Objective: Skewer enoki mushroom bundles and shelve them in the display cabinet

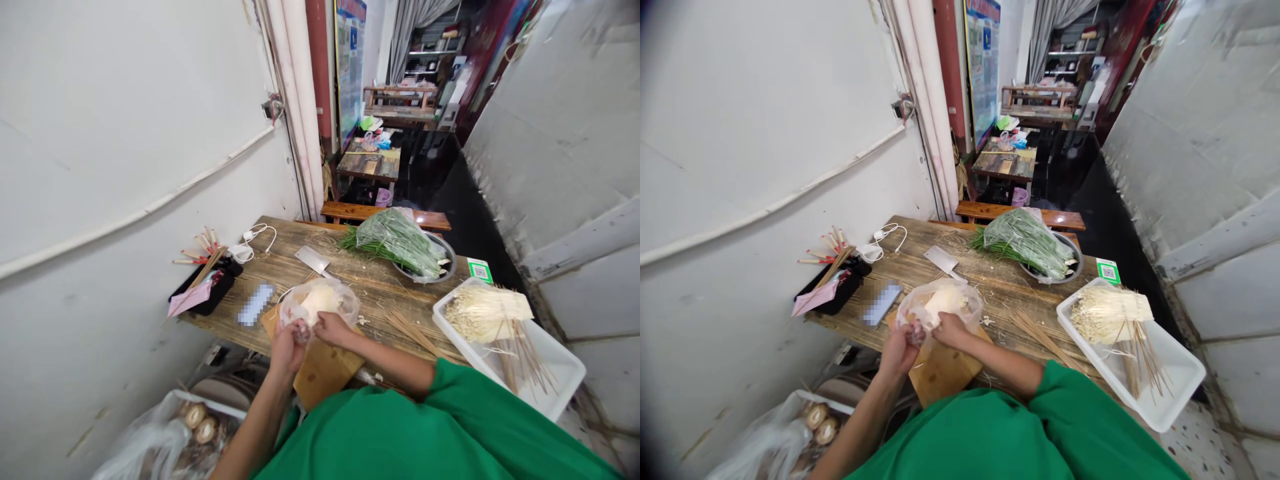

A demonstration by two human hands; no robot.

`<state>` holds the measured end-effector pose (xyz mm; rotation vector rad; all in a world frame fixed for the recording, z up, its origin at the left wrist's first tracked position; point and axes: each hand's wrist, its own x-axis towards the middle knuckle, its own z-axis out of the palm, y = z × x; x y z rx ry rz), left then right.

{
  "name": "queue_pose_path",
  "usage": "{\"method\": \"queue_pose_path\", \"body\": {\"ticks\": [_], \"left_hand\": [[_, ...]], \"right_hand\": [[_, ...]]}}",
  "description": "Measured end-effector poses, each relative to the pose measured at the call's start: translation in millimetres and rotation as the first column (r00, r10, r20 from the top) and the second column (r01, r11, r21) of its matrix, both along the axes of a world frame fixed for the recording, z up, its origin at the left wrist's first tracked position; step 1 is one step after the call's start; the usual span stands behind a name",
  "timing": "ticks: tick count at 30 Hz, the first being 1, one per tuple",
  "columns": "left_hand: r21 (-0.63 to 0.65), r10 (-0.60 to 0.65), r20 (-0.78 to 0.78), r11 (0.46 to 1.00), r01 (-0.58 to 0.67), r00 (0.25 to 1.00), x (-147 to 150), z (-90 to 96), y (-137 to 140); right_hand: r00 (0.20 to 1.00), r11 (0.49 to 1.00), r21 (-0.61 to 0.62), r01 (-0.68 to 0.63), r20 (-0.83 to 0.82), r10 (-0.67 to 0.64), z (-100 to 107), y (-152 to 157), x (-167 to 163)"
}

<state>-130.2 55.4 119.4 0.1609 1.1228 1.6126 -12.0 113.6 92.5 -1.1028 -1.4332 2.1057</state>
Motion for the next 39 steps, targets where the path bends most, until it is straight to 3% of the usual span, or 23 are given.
{"method": "queue_pose_path", "body": {"ticks": [2, 4, 5, 6, 7, 9, 11, 14, 17, 20, 21, 24, 26, 28, 31, 33, 36, 38, 39], "left_hand": [[-0.03, -0.004, -0.001, 1.0, 0.004, 1.0, -8, 4.8, -4], [-0.062, -0.009, -0.023, 0.998, 0.007, 1.0, -11, 7.2, -8], [-0.077, -0.015, -0.046, 0.997, 0.012, 0.999, -11, 7.0, -10], [-0.094, -0.022, -0.085, 0.995, 0.014, 0.996, -11, 6.0, -12], [-0.111, -0.036, -0.139, 0.994, 0.02, 0.99, -11, 4.2, -14], [-0.149, -0.072, -0.285, 0.988, 0.03, 0.956, -13, -0.3, -16], [-0.164, -0.142, -0.426, 0.983, 0.079, 0.893, -18, -2.8, -18], [-0.195, -0.222, -0.583, 0.972, 0.13, 0.782, -29, 4.7, -17], [-0.159, -0.188, -0.755, 0.982, 0.104, 0.628, -38, 25.1, -14], [0.018, -0.021, -0.884, 0.997, 0.079, 0.467, -45, 47.8, -10], [0.06, -0.005, -0.874, 0.991, 0.117, 0.487, -47, 53.9, -8], [0.142, -0.079, -0.734, 0.953, 0.267, 0.674, -50, 62.5, -5], [0.151, -0.172, -0.688, 0.916, 0.371, 0.705, -49, 58.1, -5], [0.111, -0.244, -0.735, 0.877, 0.467, 0.633, -43, 46.8, -8], [0.034, -0.293, -0.837, 0.816, 0.577, 0.463, -25, 25.2, -23], [-0.028, -0.304, -0.892, 0.776, 0.63, 0.335, -12, 11.9, -34], [-0.244, -0.436, -0.883, 0.745, 0.621, 0.175, -2, -3.7, -40], [-0.294, -0.465, -0.859, 0.789, 0.539, 0.212, -3, -10.7, -40], [-0.329, -0.511, -0.828, 0.776, 0.538, 0.231, -5, -13.4, -41]], "right_hand": [[0.982, 0.958, 0.283, 0.043, 0.163, -0.092, 2, -1, 25], [0.869, 0.781, 0.622, -0.064, 0.42, -0.264, 3, 3, 43], [0.777, 0.693, 0.707, -0.143, 0.514, -0.363, 3, 8, 49], [0.683, 0.641, 0.741, -0.199, 0.574, -0.452, 3, 13, 53], [0.609, 0.637, 0.745, -0.2, 0.604, -0.515, 3, 19, 56], [0.55, 0.686, 0.717, -0.121, 0.624, -0.555, 4, 33, 63], [0.583, 0.751, 0.659, -0.026, 0.621, -0.524, 8, 45, 72], [0.707, 0.819, 0.574, 0.022, 0.57, -0.419, 22, 57, 84], [0.836, 0.812, 0.582, 0.035, 0.428, -0.343, 47, 61, 81], [0.922, 0.772, 0.631, 0.073, 0.253, -0.294, 80, 61, 65], [0.94, 0.755, 0.649, 0.093, 0.194, -0.282, 91, 60, 60], [0.973, 0.697, 0.707, 0.115, 0.062, -0.224, 114, 51, 47], [0.985, 0.653, 0.757, 0.031, 0.09, -0.15, 119, 40, 40], [0.975, 0.565, 0.813, -0.139, 0.211, -0.063, 117, 26, 33], [0.918, 0.31, 0.866, -0.392, 0.388, 0.075, 107, -1, 23], [0.884, 0.161, 0.874, -0.459, 0.431, 0.184, 100, -17, 19], [0.806, 0.035, 0.843, -0.536, 0.499, 0.319, 86, -20, 14], [0.836, -0.018, 0.878, -0.479, 0.462, 0.297, 74, -12, 12], [0.86, -0.04, 0.906, -0.421, 0.413, 0.3, 66, -7, 11]]}}
